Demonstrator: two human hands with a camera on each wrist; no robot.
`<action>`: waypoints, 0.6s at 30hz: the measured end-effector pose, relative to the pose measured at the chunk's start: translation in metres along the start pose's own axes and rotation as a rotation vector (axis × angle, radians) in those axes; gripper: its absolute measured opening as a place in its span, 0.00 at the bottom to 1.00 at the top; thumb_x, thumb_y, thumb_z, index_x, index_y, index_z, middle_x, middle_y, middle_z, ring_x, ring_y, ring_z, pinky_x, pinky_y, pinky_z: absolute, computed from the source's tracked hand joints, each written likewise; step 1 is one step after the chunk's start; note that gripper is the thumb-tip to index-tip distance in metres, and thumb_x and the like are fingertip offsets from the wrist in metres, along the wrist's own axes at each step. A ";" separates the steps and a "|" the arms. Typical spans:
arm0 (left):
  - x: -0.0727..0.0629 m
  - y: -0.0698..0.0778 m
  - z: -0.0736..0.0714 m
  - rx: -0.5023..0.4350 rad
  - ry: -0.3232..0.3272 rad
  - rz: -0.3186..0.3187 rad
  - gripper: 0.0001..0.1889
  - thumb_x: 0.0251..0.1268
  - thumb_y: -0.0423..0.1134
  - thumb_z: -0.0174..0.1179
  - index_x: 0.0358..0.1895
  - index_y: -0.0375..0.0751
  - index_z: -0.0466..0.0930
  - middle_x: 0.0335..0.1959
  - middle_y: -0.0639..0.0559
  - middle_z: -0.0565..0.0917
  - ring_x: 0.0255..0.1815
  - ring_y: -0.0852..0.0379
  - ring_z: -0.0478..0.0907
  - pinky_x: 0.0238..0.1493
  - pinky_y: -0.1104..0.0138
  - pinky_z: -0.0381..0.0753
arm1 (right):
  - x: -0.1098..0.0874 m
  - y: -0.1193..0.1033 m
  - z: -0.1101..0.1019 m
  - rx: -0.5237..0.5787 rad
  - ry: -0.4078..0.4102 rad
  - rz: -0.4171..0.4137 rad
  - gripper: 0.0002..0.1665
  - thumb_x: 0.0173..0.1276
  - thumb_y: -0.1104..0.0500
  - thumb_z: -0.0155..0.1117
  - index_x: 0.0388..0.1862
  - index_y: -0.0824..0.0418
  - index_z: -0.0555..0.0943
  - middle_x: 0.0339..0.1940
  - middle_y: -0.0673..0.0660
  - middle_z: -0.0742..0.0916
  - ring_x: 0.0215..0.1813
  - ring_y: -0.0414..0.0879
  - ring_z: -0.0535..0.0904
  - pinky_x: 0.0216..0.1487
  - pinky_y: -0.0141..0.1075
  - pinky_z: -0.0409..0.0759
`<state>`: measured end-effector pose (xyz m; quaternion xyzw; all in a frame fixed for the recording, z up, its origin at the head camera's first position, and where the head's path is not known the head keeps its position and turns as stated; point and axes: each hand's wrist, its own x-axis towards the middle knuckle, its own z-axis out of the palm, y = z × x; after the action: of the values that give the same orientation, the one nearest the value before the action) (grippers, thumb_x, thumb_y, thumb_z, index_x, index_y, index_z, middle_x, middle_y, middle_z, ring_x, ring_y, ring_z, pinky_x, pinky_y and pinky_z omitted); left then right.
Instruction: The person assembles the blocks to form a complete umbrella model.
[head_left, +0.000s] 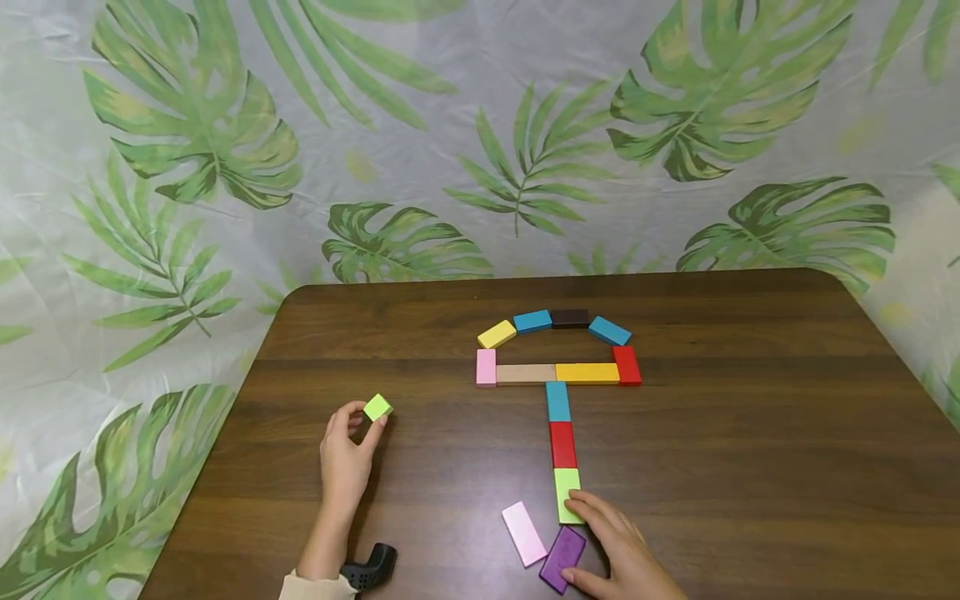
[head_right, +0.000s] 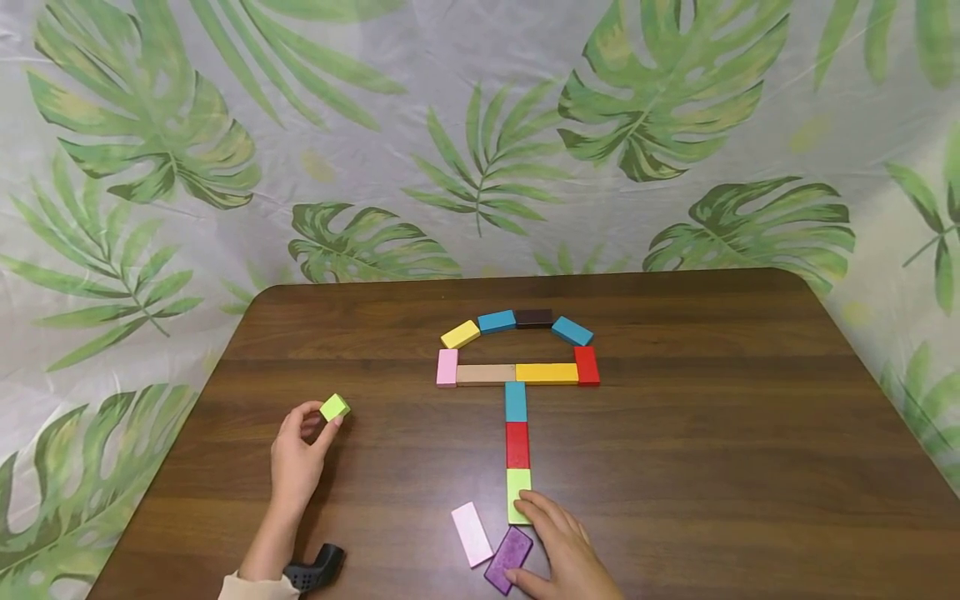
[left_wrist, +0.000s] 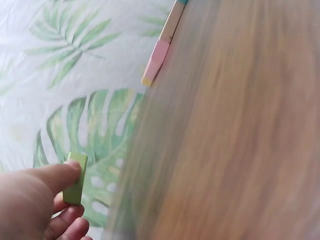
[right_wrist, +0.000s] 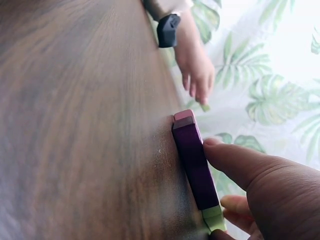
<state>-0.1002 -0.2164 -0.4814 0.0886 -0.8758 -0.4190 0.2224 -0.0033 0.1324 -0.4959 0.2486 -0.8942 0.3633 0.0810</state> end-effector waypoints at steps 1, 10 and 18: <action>-0.001 0.004 0.000 -0.012 -0.004 0.014 0.18 0.50 0.35 0.66 0.45 0.35 0.74 0.38 0.40 0.77 0.39 0.46 0.74 0.42 0.57 0.73 | 0.000 0.000 0.000 0.005 -0.004 0.003 0.39 0.43 0.47 0.74 0.53 0.61 0.74 0.56 0.55 0.74 0.54 0.50 0.69 0.42 0.55 0.69; -0.015 0.036 0.013 -0.114 -0.105 0.163 0.18 0.48 0.35 0.68 0.45 0.38 0.75 0.38 0.47 0.77 0.40 0.48 0.75 0.42 0.57 0.74 | 0.000 -0.001 -0.001 0.013 -0.013 0.013 0.39 0.43 0.47 0.74 0.54 0.61 0.74 0.57 0.54 0.74 0.54 0.50 0.70 0.42 0.55 0.70; -0.028 0.056 0.024 -0.131 -0.199 0.277 0.19 0.47 0.36 0.68 0.45 0.40 0.76 0.40 0.51 0.77 0.41 0.49 0.75 0.43 0.57 0.75 | 0.001 -0.001 -0.002 0.033 -0.048 0.046 0.39 0.45 0.45 0.72 0.55 0.60 0.73 0.57 0.54 0.73 0.54 0.52 0.69 0.43 0.57 0.68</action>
<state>-0.0846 -0.1551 -0.4600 -0.0896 -0.8682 -0.4471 0.1956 -0.0033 0.1330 -0.4931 0.2381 -0.8953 0.3736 0.0472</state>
